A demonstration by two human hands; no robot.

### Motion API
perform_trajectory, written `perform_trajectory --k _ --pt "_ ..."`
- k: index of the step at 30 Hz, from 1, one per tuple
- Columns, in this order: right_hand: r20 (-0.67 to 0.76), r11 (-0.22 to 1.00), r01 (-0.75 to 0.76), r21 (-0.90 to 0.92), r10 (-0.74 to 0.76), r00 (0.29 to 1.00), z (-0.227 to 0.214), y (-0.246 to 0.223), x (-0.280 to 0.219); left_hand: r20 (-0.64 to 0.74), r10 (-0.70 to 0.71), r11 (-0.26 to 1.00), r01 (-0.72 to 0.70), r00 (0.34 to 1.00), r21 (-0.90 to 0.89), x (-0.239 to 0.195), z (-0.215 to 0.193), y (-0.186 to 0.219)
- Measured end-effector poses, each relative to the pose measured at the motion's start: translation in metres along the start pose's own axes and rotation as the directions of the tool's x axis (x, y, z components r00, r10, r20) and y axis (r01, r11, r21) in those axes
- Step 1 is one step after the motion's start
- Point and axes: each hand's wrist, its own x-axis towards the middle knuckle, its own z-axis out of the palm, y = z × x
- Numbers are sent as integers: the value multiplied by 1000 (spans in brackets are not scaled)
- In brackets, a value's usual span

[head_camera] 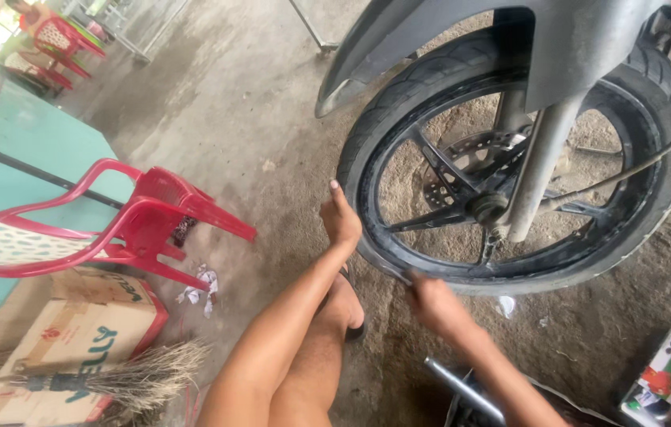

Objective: The person sits on the floor and uses a tire lever to pry the bead of a motorcycle tire away from the rim. They work around the circumference of the wheel, manipulating the tire with the tool and their hands to loosen the fit.

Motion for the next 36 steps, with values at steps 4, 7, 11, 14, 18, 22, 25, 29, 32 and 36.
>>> perform_trajectory --k 4,7,11,14,18,22,25,29,32,36 --pt "-89 996 -84 40 87 992 -57 -27 -6 -31 -18 998 16 999 -57 -4 3 -10" --pt "-87 996 -63 -62 58 995 -66 -5 7 -40 -25 998 22 999 -67 -3 6 -15" --pt "-26 998 23 -50 -24 999 -59 23 30 -38 -31 996 28 999 -79 -3 5 -15" --pt "70 968 -31 -249 50 996 -42 44 42 -43 -23 998 20 999 -66 0 6 -19" --pt "123 920 13 -392 39 992 -50 18 47 -42 -23 997 20 999 -74 5 11 -33" --pt "174 898 27 -440 55 983 -42 21 54 -49 -34 997 30 998 -76 2 7 -24" --pt "209 876 44 -480 66 976 -31 27 58 -45 -44 997 41 998 -58 2 9 -26" --pt "236 820 77 -567 72 969 8 53 76 -42 -57 997 55 997 -51 3 14 -33" --pt "250 886 -15 -463 147 957 16 54 86 -35 -59 997 57 998 -60 5 12 -29" --pt "510 970 -129 -205 218 832 -86 -22 56 -7 -64 995 63 998 -72 6 8 -29"
